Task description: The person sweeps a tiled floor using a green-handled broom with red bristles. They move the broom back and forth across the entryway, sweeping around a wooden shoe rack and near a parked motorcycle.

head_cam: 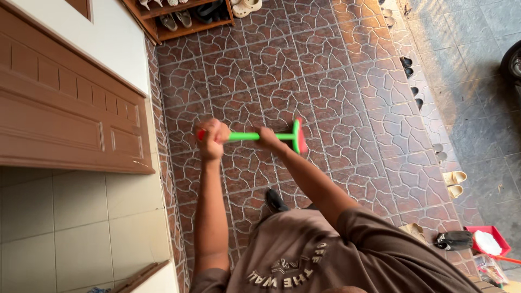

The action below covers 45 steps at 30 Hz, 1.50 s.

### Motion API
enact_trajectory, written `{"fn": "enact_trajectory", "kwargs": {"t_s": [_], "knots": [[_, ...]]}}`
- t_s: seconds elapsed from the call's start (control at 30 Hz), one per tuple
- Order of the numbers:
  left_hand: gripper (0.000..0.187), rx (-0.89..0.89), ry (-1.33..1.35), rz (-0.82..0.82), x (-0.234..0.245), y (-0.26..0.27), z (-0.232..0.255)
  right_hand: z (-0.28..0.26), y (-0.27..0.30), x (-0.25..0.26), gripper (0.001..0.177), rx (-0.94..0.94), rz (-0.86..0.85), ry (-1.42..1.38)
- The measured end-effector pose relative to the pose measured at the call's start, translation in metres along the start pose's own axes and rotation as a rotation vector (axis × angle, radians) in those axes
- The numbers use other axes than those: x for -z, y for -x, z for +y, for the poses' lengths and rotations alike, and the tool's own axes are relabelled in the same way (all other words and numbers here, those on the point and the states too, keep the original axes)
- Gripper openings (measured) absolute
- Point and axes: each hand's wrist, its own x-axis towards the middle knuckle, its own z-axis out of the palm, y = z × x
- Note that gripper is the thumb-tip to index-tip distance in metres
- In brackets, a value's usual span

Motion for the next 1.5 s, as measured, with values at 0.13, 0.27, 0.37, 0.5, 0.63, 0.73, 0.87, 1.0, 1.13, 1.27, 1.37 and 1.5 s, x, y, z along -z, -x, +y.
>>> {"fn": "enact_trajectory", "kwargs": {"t_s": [0.13,0.27,0.37,0.5,0.63,0.73,0.87,1.0,1.13,1.27,1.37,1.5], "knots": [[0.046,-0.002,0.011,0.109,-0.004,0.023,-0.072,0.033,0.049,0.014,0.054,-0.064,0.07,-0.015],[0.035,0.191,0.027,0.16,-0.023,0.062,-0.145,0.083,0.096,0.057,0.043,-0.079,0.07,0.083],[0.044,0.264,-0.011,0.019,-0.05,0.075,-0.176,0.121,0.121,0.103,0.05,-0.269,-0.003,0.25],[0.049,0.262,-0.034,0.111,-0.082,0.062,-0.179,0.147,0.115,0.146,0.045,-0.316,-0.074,0.395],[0.047,0.121,-0.079,0.126,-0.096,0.018,-0.15,0.151,0.051,0.153,0.057,-0.139,0.099,0.269],[0.01,-0.166,0.105,0.016,-0.108,-0.024,-0.12,0.136,-0.008,0.142,0.011,0.07,0.12,0.247],[0.022,-0.143,0.049,-0.013,-0.113,-0.062,-0.089,0.116,-0.06,0.13,0.031,0.11,0.062,0.17],[0.042,-0.082,0.039,-0.08,-0.121,-0.081,-0.106,0.131,-0.041,0.131,0.028,0.085,0.055,0.064],[0.043,-0.081,0.068,-0.006,-0.169,-0.066,-0.194,0.197,0.025,0.165,0.026,-0.027,0.073,-0.068],[0.037,0.128,0.204,0.032,-0.238,-0.031,-0.264,0.26,0.083,0.234,0.031,0.038,0.214,0.06],[0.045,0.194,0.056,-0.055,-0.267,-0.018,-0.283,0.295,0.107,0.276,0.032,-0.048,0.11,0.097],[0.048,0.057,0.019,0.029,-0.27,-0.032,-0.268,0.305,0.085,0.296,0.03,-0.107,0.069,0.324]]}}
